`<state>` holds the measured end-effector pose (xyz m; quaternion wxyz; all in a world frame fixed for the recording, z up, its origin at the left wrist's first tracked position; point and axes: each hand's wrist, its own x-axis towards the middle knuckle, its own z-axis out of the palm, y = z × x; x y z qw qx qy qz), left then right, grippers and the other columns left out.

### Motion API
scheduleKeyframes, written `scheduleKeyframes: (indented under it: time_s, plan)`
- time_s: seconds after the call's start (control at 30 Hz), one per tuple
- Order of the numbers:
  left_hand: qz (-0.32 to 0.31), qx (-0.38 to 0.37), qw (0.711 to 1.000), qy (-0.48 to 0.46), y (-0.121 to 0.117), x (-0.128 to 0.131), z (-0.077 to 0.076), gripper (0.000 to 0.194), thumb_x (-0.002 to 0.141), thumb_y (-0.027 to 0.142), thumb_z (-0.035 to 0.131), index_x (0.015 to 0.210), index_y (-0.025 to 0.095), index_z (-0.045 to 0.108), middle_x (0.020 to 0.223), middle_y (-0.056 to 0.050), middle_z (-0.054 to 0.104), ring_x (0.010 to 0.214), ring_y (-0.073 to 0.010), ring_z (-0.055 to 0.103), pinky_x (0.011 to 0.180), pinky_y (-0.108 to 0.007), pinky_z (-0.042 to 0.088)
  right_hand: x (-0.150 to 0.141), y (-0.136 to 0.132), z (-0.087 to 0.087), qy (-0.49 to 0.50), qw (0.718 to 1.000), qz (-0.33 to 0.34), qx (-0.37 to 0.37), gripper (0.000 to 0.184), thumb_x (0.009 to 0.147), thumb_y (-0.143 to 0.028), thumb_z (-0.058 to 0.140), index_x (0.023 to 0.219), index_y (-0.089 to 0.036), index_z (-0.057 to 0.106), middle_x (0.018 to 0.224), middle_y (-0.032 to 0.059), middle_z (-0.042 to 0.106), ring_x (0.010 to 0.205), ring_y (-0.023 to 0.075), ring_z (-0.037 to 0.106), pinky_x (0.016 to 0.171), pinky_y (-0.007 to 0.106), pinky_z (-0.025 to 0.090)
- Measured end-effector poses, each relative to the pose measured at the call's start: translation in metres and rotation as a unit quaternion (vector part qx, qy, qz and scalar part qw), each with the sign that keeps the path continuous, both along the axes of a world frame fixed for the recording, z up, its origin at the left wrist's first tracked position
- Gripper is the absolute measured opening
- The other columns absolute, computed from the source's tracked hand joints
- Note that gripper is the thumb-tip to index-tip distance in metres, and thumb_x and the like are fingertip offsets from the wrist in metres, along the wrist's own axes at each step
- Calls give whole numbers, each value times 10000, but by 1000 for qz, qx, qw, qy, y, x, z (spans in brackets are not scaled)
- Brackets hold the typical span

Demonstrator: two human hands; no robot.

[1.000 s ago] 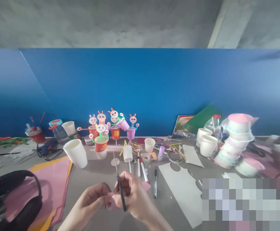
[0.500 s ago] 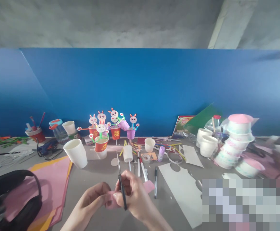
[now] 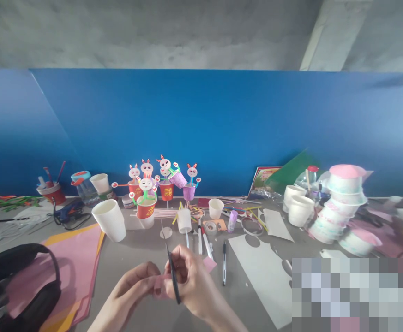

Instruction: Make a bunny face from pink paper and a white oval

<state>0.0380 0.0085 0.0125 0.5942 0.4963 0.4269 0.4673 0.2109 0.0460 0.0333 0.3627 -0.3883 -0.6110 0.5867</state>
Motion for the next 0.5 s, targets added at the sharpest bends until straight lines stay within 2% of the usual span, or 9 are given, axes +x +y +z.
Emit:
scheduleKeyframes:
  time_s: [0.1,0.2,0.33,0.5]
  plan:
    - [2,4,1000,2,-1,-2,6,384,877,501,576,679,172,573,685,-17,553,711,-169,516,719,-275,394,-1,0,3,11,1000,9,-10,204,577,-110,571,748,-200,508,684,-50,573,589,96,491,521,196,361]
    - [-15,21,999,27,-1,-3,9,398,869,521,592,687,167,576,677,-15,565,696,-160,509,701,-265,388,-1,0,3,8,1000,11,-15,201,588,-118,589,755,-200,512,690,-50,581,570,89,471,507,195,350]
    - [-22,21,999,44,1,-2,5,367,849,492,642,704,163,568,664,-7,575,662,-142,504,650,-246,378,1,-1,-2,-30,1000,-1,-2,184,631,-131,633,770,-195,532,661,-56,571,540,85,459,489,197,347]
    - [-22,32,996,82,0,-2,3,363,856,489,634,697,172,559,660,-1,569,649,-136,487,622,-235,370,1,2,-8,-16,1000,17,-7,213,664,-155,700,784,-199,529,660,-60,561,540,96,503,492,204,353]
